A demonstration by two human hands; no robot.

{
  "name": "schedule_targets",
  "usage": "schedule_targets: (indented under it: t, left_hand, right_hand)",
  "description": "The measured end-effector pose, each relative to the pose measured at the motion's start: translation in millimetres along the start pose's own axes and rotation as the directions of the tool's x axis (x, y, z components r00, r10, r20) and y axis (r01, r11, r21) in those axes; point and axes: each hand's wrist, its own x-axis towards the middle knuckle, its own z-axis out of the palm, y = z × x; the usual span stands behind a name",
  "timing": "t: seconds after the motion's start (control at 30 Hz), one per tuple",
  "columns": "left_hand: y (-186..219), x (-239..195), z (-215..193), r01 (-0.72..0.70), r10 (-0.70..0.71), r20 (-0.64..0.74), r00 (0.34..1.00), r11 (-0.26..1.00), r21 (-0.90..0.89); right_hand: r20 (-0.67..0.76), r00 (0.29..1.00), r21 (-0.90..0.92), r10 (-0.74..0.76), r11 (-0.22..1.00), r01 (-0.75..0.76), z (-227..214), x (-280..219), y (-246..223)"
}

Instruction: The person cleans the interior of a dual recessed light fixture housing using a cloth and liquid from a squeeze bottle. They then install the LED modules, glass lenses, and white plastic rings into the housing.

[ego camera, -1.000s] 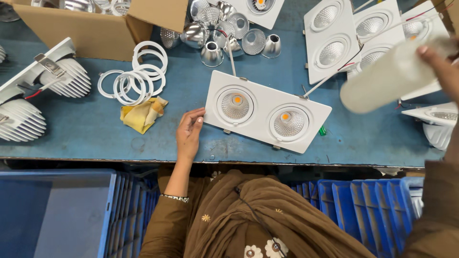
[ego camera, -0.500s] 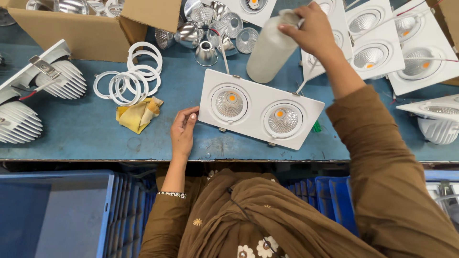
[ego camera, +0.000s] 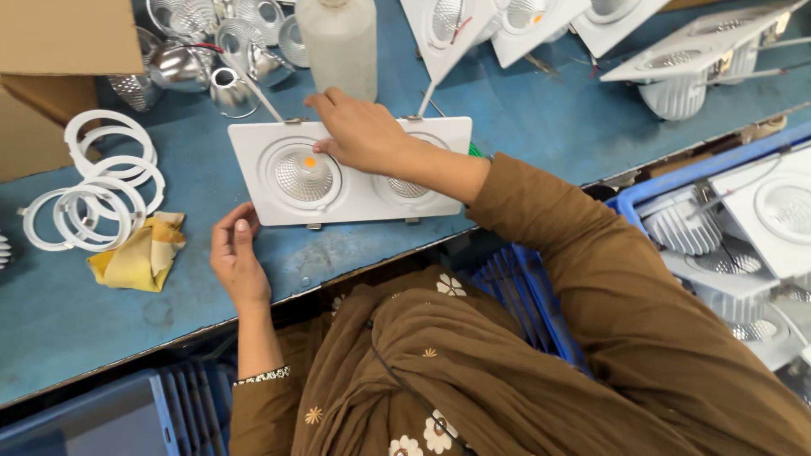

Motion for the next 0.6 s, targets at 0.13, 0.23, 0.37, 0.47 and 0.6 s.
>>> schedule_targets:
  t: [0.13, 0.23, 0.37, 0.47, 0.6]
  left_hand:
    - [-1, -1, 1, -0.004, 0.004, -0.01, 1.0, 1.0, -0.014]
    - [-4, 0, -1, -0.015, 0.016, -0.033, 0.999, 0.999, 0.032]
    - [-7, -4, -5, 0.024, -0.025, -0.019, 1.0, 1.0, -0.02]
    - [-6, -3, -3, 0.029, -0.03, -0.005, 1.0, 0.999, -0.041]
    - [-1, -4, -2, 0.037, -0.036, 0.006, 0.999, 0.997, -0.066]
  right_hand:
    - [0.14, 0.988, -0.02, 0.069, 0.998, -0.067, -10, 8, 3]
    - [0.101, 0.995, 0.048, -0.005, 0.999, 0.0, -27, 7, 2]
    - [0.081, 0.992, 0.201, -0.092, 0.977, 0.074, -85, -11, 31]
    - [0.028, 0.993, 0.247, -0.111, 0.964, 0.101, -149, -27, 55]
    - [-0.044, 0.989, 0.093, 0.14, 0.986, -0.136, -224, -67, 75]
